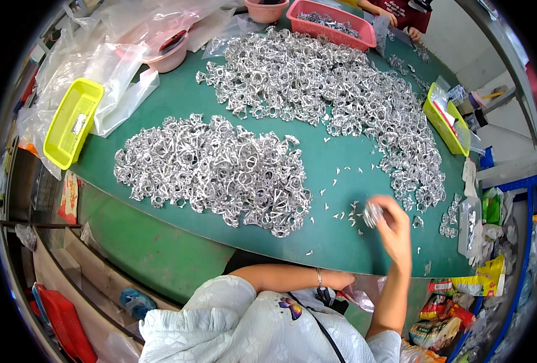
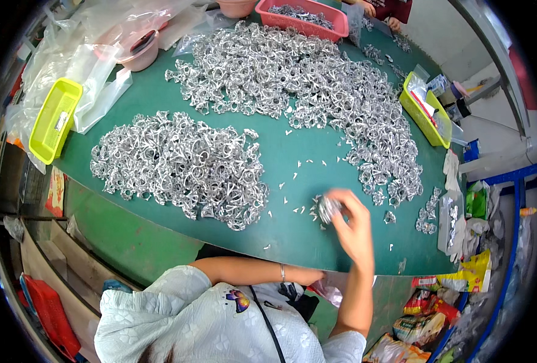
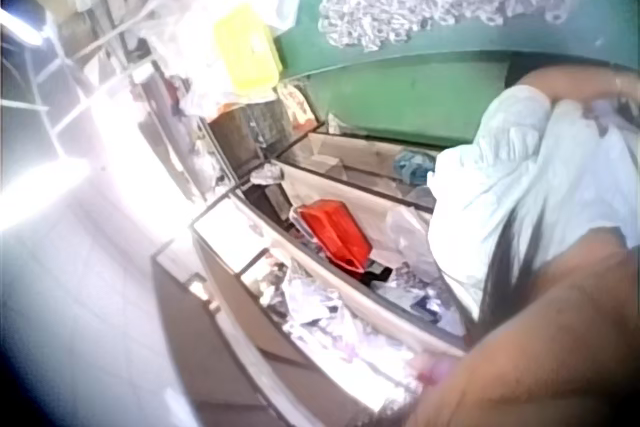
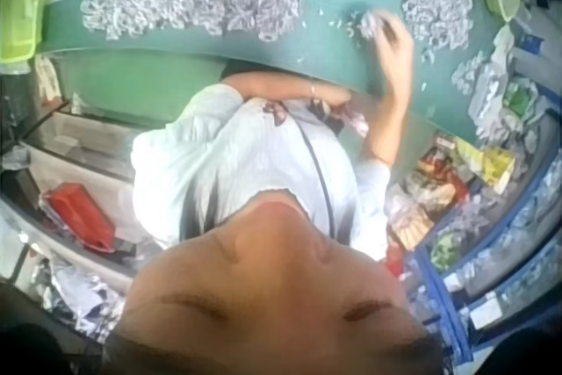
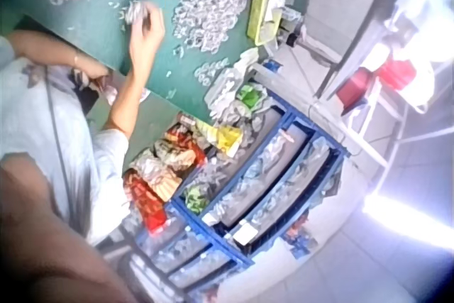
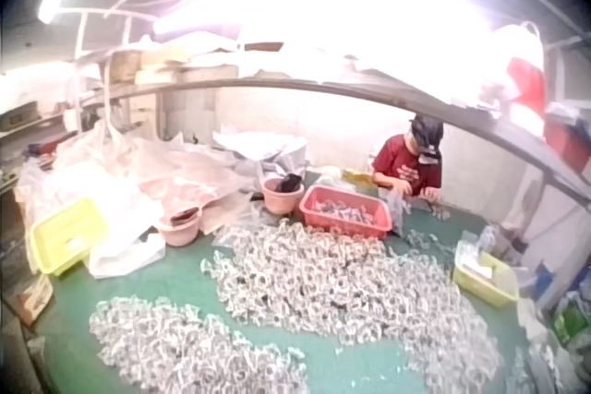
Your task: The person joins small silver-colored metal pieces by hand to form circular decorative components and places the completed units into a small yellow tray.
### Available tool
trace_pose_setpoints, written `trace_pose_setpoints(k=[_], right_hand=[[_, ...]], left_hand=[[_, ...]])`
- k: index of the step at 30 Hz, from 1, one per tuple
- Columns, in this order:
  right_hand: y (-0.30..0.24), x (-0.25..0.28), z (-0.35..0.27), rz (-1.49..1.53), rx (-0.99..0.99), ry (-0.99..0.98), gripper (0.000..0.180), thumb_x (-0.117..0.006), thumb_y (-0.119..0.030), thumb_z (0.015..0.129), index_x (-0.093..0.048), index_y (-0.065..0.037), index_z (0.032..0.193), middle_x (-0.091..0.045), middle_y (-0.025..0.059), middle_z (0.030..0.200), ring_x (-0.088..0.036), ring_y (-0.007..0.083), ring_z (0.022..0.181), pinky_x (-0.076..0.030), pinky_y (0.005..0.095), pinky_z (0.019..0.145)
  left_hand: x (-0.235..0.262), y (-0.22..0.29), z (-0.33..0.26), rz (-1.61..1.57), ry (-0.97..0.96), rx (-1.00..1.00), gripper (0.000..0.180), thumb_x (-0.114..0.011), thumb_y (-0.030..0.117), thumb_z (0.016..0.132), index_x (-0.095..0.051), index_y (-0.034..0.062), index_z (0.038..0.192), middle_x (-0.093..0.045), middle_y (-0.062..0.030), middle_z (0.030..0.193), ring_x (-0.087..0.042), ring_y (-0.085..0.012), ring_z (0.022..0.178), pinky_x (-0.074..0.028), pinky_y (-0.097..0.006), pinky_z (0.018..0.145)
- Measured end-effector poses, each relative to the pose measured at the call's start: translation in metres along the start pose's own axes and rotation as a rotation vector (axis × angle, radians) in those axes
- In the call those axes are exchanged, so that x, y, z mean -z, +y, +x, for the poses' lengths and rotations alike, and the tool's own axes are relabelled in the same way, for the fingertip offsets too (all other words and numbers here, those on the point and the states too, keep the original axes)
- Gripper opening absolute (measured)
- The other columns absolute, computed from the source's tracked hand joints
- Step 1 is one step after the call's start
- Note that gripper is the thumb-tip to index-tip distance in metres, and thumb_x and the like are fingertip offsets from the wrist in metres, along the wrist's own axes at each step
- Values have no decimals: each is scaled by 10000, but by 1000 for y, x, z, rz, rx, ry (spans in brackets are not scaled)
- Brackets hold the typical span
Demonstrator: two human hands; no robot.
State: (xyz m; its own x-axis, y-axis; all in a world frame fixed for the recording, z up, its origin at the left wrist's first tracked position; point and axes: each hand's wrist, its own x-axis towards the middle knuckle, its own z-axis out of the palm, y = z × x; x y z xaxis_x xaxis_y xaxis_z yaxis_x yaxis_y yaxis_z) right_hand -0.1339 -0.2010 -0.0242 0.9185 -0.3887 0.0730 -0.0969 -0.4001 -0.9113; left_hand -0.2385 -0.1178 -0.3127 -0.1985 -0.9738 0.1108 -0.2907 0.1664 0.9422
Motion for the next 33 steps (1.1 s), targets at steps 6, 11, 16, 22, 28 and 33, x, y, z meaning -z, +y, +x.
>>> trace_pose_setpoints(k=[6, 11, 16, 22, 28, 33], right_hand=[[2, 71, -124, -156, -350, -294, 243, -569, 44, 647, -660, 2, 868, -649, 115, 893, -614, 204, 833, -467, 294, 694], [35, 46, -182, -607, -635, -77, 220, -655, 27, 654, -664, 3, 872, -642, 139, 848, -609, 265, 767, -472, 304, 678], [9, 31, -146, -424, -505, -303, 120, -605, -37, 788, -647, 14, 888, -630, 138, 789, -591, 218, 672, -466, 300, 627], [-23, -37, -31, -104, -4, -179, 230, -630, -51, 777, -607, 26, 992, -635, 129, 916, -593, 221, 825, -461, 295, 723], [-8, -107, 25, -240, 201, -43, 397, -681, -70, 731, -546, 4, 1097, -581, 123, 966, -551, 258, 828, -452, 315, 738], [-1, -89, 13, -139, 19, -80, 389, -660, -14, 716, -552, 13, 1089, -555, 99, 835, -520, 172, 707, -450, 292, 651]], left_hand=[[-16, -11, 2, -113, -159, 70, 199, -489, 8, 785, -547, -89, 949, -580, -291, 912, -588, -387, 835, -464, -424, 709], [-32, -31, -2, 34, -54, -48, 217, -463, 101, 859, -561, -70, 950, -613, -227, 850, -611, -312, 759, -468, -392, 647], [-23, -25, 0, -69, -79, 24, 203, -482, 94, 838, -576, -65, 921, -618, -227, 840, -616, -306, 748, -472, -392, 635], [-20, -26, 5, -224, -84, 74, 185, -505, 86, 814, -595, -59, 886, -623, -228, 827, -623, -299, 734, -476, -392, 621], [-20, -26, 11, -317, -74, 85, 167, -528, 78, 789, -613, -52, 851, -629, -228, 815, -629, -292, 721, -480, -391, 606], [-24, -29, 15, -369, -62, 95, 153, -548, 71, 768, -628, -47, 822, -633, -228, 805, -635, -286, 710, -483, -391, 594]])
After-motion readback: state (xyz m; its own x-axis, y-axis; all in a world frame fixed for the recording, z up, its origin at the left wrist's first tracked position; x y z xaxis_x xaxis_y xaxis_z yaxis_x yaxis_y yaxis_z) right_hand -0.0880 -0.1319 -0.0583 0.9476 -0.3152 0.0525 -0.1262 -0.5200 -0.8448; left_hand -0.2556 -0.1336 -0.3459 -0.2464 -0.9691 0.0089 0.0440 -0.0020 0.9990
